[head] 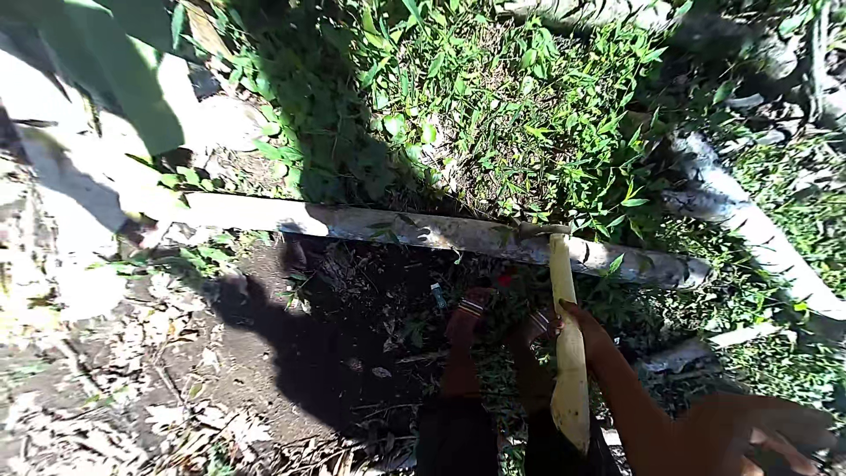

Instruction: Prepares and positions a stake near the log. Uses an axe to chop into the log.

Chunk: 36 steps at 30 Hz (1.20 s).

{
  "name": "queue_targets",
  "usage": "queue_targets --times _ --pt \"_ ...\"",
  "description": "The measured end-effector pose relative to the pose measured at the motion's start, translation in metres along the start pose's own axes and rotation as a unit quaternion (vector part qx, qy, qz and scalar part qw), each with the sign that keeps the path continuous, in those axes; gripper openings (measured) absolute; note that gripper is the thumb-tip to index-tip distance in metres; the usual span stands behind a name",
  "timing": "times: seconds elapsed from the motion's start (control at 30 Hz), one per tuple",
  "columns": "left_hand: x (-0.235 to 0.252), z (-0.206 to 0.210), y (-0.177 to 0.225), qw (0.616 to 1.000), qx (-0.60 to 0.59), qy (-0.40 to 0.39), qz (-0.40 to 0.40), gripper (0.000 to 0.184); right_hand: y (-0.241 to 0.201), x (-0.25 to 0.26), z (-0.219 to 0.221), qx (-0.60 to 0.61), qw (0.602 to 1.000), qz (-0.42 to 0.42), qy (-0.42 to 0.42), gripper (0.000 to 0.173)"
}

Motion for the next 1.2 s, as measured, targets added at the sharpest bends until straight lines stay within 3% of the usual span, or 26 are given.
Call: queue_targets --times 0.1,0.2,0.33,0.47,0.53,0.57,0.63,0.7,0.83,0.93,1.03,1.1,1.13,1.2 --pt "0.002 -0.099 0.031 0.960 0.192 0.200 0.039 0.037 -0.028 -0.004 -0.007 -0.044 0.998 -0.034 0.020 0.032" --pt "-0.052 -0.190 0.068 0.858 0.434 0.275 0.005 0.034 -0.045 0.005 -0.012 -0.086 0.996 -0.001 0.001 0.032" --pt "-0.129 -0.206 0.083 0.737 0.617 0.229 -0.152 0.031 -0.066 0.009 -0.017 -0.120 0.992 -0.008 0.040 0.033" --pt "-0.200 -0.230 0.054 0.571 0.714 0.244 -0.324 0.043 -0.075 0.017 -0.022 -0.102 0.993 -0.023 0.053 0.028" --pt "-0.227 -0.241 0.037 0.542 0.716 0.273 -0.346 0.046 -0.078 0.015 -0.022 -0.096 0.994 -0.019 0.047 0.026" --pt "-0.234 -0.242 0.024 0.558 0.695 0.278 -0.359 0.047 -0.076 0.012 -0.023 -0.091 0.995 -0.007 0.045 0.023" --pt "-0.233 -0.232 -0.011 0.632 0.615 0.266 -0.389 0.046 -0.072 -0.002 -0.026 -0.114 0.991 0.000 0.066 0.019" --pt "-0.216 -0.202 -0.051 0.703 0.538 0.227 -0.405 0.046 -0.069 -0.024 -0.033 -0.222 0.969 -0.024 0.105 0.016" --pt "-0.143 -0.133 -0.113 0.796 0.471 0.181 -0.336 0.042 -0.063 -0.047 -0.026 -0.399 0.903 -0.065 0.144 0.036" --pt "-0.093 -0.094 -0.159 0.858 0.328 0.174 -0.354 0.048 -0.049 -0.048 -0.016 -0.445 0.879 -0.079 0.151 0.049" --pt "-0.070 -0.073 -0.200 0.871 0.216 0.183 -0.402 0.065 -0.038 -0.039 -0.001 -0.467 0.869 -0.065 0.148 0.049" --pt "-0.068 -0.071 -0.213 0.865 0.212 0.166 -0.424 0.085 -0.033 -0.029 0.003 -0.480 0.863 -0.054 0.149 0.051" --pt "-0.070 -0.074 -0.215 0.859 0.217 0.162 -0.435 0.089 -0.029 -0.027 0.005 -0.479 0.864 -0.051 0.150 0.054" --pt "-0.080 -0.087 -0.215 0.832 0.235 0.178 -0.470 0.079 -0.016 -0.029 0.009 -0.439 0.886 -0.058 0.141 0.059"
Point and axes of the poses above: each hand's wrist, its own x-axis towards the middle knuckle, its own z-axis out of the palm, y = z × x, the point moved 7 cm from there along x, towards the middle knuckle, and after that the axes turned 3 degrees about -x, right-handed, at the moved point
